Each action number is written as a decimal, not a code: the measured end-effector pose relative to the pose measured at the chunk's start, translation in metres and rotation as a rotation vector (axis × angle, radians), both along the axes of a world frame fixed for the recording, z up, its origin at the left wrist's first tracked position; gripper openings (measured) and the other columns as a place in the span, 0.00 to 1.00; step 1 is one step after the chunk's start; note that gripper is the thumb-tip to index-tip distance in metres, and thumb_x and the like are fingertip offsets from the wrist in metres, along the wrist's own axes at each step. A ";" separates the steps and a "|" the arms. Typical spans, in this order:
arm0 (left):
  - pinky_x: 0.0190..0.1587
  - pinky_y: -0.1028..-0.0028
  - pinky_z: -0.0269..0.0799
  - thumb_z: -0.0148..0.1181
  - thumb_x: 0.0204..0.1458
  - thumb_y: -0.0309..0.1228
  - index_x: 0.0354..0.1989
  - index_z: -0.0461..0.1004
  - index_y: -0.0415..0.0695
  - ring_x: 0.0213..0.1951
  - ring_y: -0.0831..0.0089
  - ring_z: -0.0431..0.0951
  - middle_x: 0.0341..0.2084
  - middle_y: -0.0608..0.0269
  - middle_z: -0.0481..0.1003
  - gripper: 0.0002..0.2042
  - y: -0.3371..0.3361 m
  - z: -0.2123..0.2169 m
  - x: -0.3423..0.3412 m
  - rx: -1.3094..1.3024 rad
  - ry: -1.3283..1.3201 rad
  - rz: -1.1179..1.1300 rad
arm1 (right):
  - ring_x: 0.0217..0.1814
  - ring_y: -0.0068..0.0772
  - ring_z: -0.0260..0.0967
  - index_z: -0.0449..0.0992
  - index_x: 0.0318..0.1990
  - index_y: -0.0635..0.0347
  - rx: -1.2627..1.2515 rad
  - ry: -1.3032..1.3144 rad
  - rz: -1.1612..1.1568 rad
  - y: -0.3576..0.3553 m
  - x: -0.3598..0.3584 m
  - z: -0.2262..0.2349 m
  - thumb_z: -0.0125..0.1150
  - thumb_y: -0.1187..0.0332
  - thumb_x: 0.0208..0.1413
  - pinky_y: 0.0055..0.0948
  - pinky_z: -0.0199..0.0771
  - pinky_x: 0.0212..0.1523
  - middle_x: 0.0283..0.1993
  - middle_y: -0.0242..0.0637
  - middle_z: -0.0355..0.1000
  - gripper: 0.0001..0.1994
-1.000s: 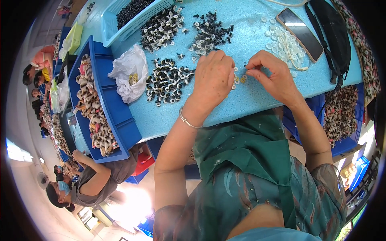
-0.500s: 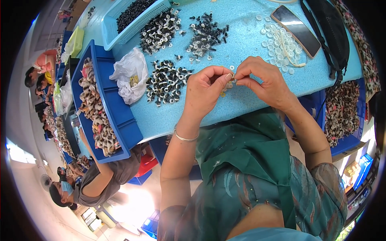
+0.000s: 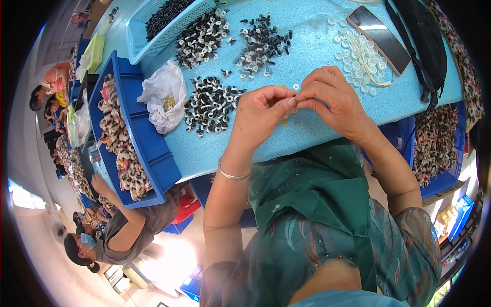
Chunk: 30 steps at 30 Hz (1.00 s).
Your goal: The person assembles small plastic fasteners by hand at a workbench.
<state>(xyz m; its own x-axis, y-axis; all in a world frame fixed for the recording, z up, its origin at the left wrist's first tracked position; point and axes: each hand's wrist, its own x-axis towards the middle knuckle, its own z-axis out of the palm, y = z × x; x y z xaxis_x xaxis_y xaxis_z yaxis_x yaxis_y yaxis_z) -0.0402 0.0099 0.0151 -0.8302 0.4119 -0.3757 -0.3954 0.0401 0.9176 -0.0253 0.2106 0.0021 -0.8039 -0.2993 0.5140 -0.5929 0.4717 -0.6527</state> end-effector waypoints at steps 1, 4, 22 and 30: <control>0.32 0.79 0.69 0.64 0.55 0.24 0.42 0.79 0.36 0.29 0.78 0.74 0.28 0.65 0.78 0.08 0.001 0.001 -0.002 -0.208 0.256 0.015 | 0.37 0.34 0.68 0.77 0.33 0.54 0.000 -0.002 -0.002 0.000 -0.001 -0.001 0.68 0.71 0.48 0.32 0.63 0.46 0.34 0.29 0.72 0.06; 0.33 0.73 0.71 0.63 0.51 0.21 0.39 0.79 0.36 0.31 0.69 0.75 0.28 0.61 0.75 0.07 -0.003 -0.005 -0.016 -0.568 0.841 0.054 | 0.37 0.34 0.68 0.76 0.33 0.54 -0.024 -0.018 -0.016 -0.002 -0.004 -0.001 0.68 0.71 0.48 0.32 0.64 0.46 0.33 0.29 0.72 0.06; 0.28 0.82 0.67 0.65 0.50 0.18 0.32 0.77 0.39 0.27 0.85 0.72 0.31 0.66 0.77 0.04 0.006 -0.008 0.013 -0.293 0.682 0.345 | 0.34 0.28 0.72 0.78 0.33 0.59 -0.373 -0.337 0.005 -0.021 0.000 0.000 0.69 0.74 0.50 0.27 0.71 0.39 0.30 0.31 0.73 0.05; 0.37 0.80 0.75 0.63 0.52 0.15 0.35 0.77 0.34 0.35 0.79 0.76 0.36 0.59 0.77 0.04 0.003 -0.005 0.035 0.010 0.637 0.380 | 0.36 0.26 0.73 0.78 0.34 0.61 -0.410 -0.461 0.004 -0.025 0.005 0.010 0.68 0.75 0.50 0.26 0.72 0.38 0.33 0.33 0.74 0.05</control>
<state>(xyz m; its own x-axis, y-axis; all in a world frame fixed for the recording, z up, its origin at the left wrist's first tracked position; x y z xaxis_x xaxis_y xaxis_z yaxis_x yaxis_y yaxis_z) -0.0052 0.0133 0.0101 -0.9722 0.0536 0.2281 0.2283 -0.0027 0.9736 -0.0198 0.1860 0.0119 -0.9700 -0.1547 0.1875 -0.2076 0.1259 -0.9701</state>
